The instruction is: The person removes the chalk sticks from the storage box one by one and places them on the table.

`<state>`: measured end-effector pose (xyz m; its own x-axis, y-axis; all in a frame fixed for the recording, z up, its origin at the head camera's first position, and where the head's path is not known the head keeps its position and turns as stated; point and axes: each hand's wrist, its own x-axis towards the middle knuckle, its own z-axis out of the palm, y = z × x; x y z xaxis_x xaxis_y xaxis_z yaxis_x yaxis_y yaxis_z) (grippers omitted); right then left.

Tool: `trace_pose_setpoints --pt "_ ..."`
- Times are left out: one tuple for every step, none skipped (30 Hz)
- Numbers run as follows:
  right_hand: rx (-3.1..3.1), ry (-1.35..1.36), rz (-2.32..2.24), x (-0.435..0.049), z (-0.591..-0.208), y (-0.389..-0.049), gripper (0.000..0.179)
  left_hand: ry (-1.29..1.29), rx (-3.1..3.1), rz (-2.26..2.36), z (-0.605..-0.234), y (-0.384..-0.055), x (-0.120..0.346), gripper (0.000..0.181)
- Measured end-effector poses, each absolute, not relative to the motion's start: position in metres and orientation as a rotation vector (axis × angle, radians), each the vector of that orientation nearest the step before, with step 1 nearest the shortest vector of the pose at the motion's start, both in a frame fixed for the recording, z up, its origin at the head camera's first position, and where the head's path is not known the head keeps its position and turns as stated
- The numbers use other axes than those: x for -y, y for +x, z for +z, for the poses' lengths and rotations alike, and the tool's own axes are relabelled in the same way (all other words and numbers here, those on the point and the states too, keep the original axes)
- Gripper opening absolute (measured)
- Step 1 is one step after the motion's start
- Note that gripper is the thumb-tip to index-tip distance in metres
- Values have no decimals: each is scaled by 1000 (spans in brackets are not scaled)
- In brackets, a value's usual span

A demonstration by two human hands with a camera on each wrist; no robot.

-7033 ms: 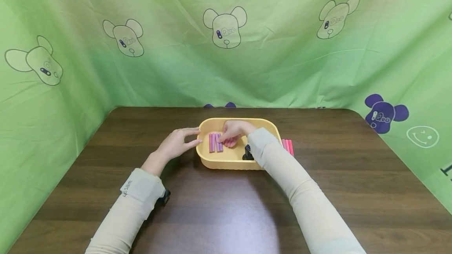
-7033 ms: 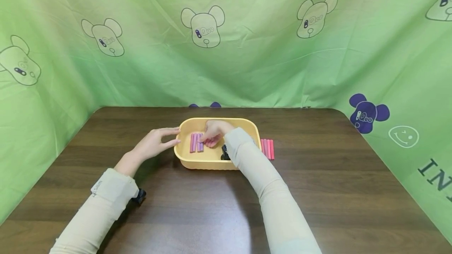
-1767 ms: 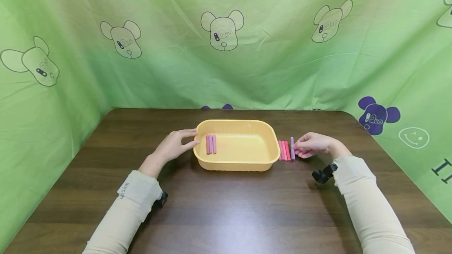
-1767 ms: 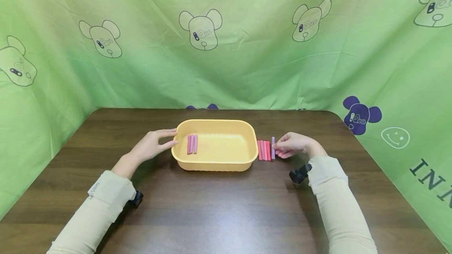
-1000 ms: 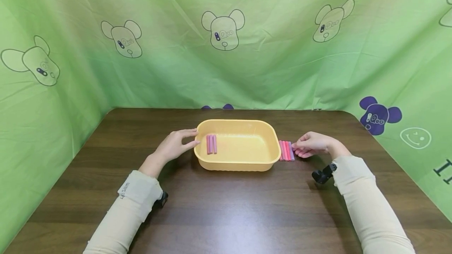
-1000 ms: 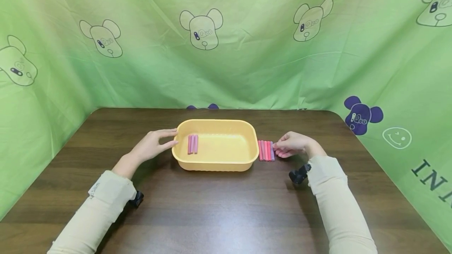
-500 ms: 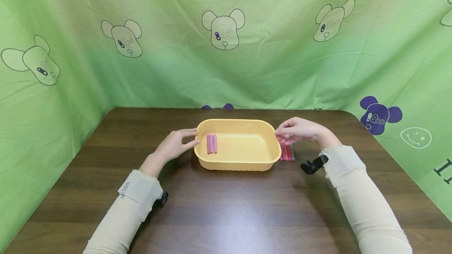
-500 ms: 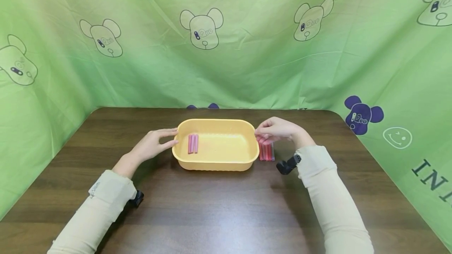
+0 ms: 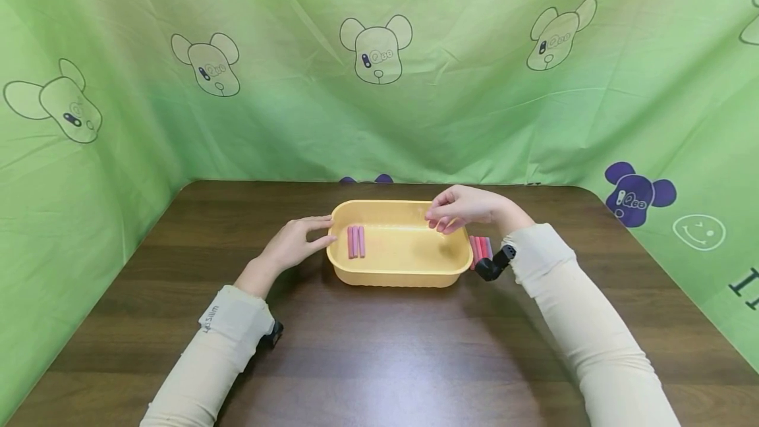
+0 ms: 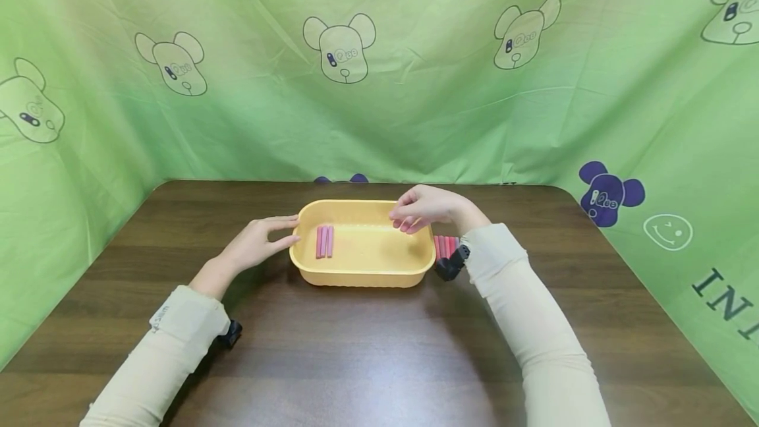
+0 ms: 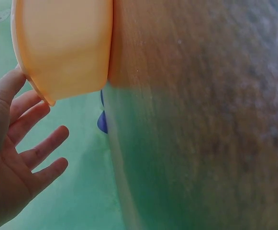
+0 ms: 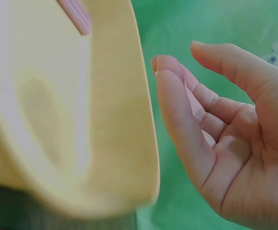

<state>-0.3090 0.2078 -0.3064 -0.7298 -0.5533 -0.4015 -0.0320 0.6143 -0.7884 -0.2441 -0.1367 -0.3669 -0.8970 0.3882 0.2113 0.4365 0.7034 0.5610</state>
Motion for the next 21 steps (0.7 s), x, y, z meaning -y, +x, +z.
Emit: trace_pose_setpoints --pt "-2199 -468 -1049 -204 -306 -310 33 -688 2827 -961 -367 -244 137 46" --pt "-2198 -474 -1043 -201 -306 -312 34 -689 2826 -961 -367 -244 136 46" --pt "-2196 -477 -1038 -197 -306 -313 36 -690 2825 -959 -366 -244 136 46" --pt "-2196 -486 -1031 -194 -307 -314 37 -692 2824 -959 -366 -244 136 46" --pt "-2197 -494 -1022 -191 -307 -315 39 -693 2824 -959 -366 -244 136 46" --pt "-2196 -501 -1016 -188 -307 -316 39 -693 2825 -957 -366 -244 137 46" --pt "-2194 -498 -1016 -184 -307 -317 39 -693 2826 -954 -366 -244 137 46" --pt "-2191 -497 -1017 -181 -308 -318 40 -691 2829 -954 -366 -244 137 46" --pt "-2190 -499 -1018 -178 -308 -318 38 -690 2832 -952 -366 -244 136 46" --pt "-2190 -505 -1014 -175 -309 -319 38 -689 2836 -951 -367 -245 136 46" --pt "-2188 -507 -1014 -172 -309 -319 38 -688 2840 -947 -367 -245 137 46" --pt "-2185 -507 -1014 -169 -310 -320 37 -688 2843 -944 -367 -245 137 46" --pt "-2181 -505 -1016 -166 -310 -320 38 -685 2847 -946 -367 -245 137 46" --pt "-2180 -511 -1010 -163 -311 -321 38 -680 2851 -951 -367 -245 137 46" --pt "-2179 -512 -1007 -160 -312 -322 38 -682 2851 -948 -367 -245 137 46" --pt "-2176 -519 -999 -157 -312 -322 39 -680 2853 -952 -367 -245 137 46" --pt "-2170 -524 -999 -155 -314 -324 39 -680 2854 -953 -367 -245 137 46" --pt "-2166 -529 -998 -152 -316 -325 38 -679 2854 -956 -367 -245 137 46" --pt "-2162 -532 -998 -149 -317 -327 38 -678 2853 -960 -367 -245 137 46" --pt "-2159 -540 -995 -147 -318 -328 38 -676 2853 -962 -367 -245 137 46" --pt "-2154 -539 -997 -144 -320 -329 38 -676 2853 -962 -367 -245 137 46"
